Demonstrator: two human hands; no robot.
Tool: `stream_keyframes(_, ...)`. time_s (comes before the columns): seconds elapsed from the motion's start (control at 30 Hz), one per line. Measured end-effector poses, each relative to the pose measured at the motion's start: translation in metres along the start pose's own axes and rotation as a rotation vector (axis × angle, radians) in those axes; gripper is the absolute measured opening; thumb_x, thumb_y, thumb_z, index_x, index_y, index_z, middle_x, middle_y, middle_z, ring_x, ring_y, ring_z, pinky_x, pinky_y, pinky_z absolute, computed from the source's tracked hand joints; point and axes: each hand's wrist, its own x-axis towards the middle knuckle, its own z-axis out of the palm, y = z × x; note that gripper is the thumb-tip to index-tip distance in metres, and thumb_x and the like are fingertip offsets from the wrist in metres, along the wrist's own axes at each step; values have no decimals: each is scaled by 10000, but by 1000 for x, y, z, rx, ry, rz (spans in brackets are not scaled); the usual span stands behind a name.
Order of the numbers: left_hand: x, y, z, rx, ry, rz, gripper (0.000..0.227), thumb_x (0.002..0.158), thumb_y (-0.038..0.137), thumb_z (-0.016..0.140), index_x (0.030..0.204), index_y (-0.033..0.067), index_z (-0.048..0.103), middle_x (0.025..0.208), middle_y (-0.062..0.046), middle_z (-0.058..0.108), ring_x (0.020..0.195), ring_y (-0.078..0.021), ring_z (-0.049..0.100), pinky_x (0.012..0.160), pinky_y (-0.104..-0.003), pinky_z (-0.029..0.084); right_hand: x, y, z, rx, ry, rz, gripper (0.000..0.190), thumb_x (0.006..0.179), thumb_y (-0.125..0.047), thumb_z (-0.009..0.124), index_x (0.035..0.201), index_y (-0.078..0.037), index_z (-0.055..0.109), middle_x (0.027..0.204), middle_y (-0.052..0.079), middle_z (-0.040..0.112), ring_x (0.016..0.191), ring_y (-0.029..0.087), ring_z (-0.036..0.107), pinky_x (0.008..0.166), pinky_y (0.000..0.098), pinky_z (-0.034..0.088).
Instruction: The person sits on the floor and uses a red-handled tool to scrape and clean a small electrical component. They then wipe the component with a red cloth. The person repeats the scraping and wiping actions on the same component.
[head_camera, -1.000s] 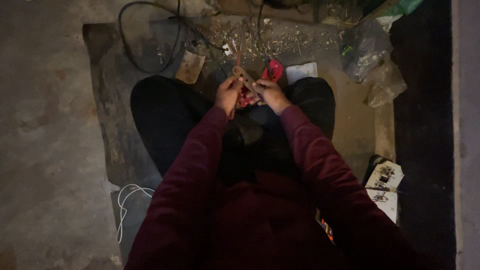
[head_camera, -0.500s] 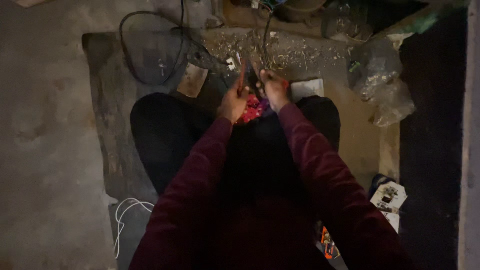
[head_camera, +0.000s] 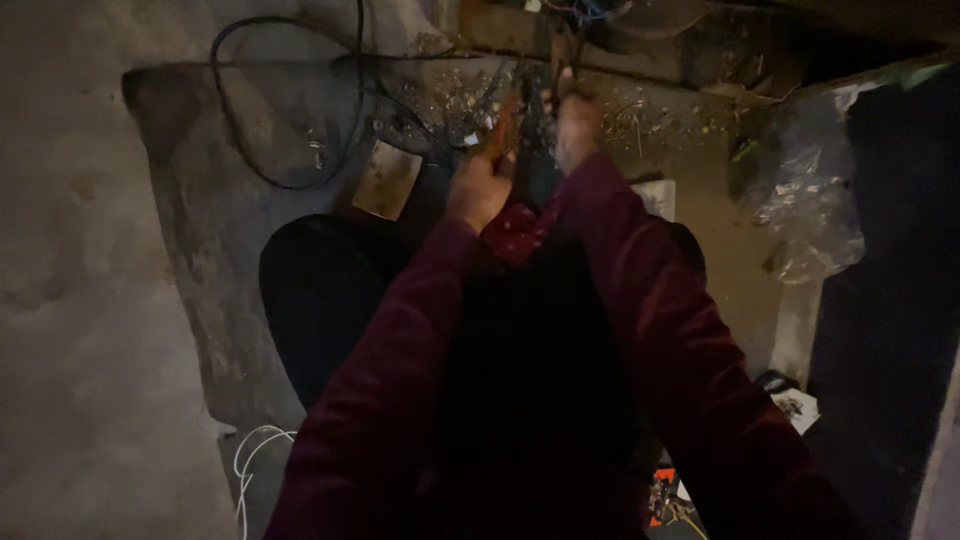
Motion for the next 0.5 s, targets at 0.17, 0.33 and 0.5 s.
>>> stream_keyframes(0.17,6,8,-8,-107,-74,151,410,986,323,596,1335,112,635,1230,-257,670,1145,-465,627,976,-524,493,28,6,4,-22,-9,26,348,1035,-311,506,1019,-50,736,726,16,733,524,99,568,452,295,450)
stream_keyframes(0.33,10,8,-7,-66,-88,175,461,993,298,596,1418,121,557,1270,-257,653,1155,-465,623,983,-514,497,49,8,2,-143,101,74,333,999,-324,542,1101,-58,712,815,59,719,623,158,604,525,336,473)
stream_keyframes(0.5,13,10,-6,-97,-8,351,584,979,222,588,1538,124,448,1329,-289,595,1144,-503,612,948,-535,505,45,-7,3,-235,59,71,409,1011,-402,571,1014,-28,737,838,54,699,668,163,603,561,334,509)
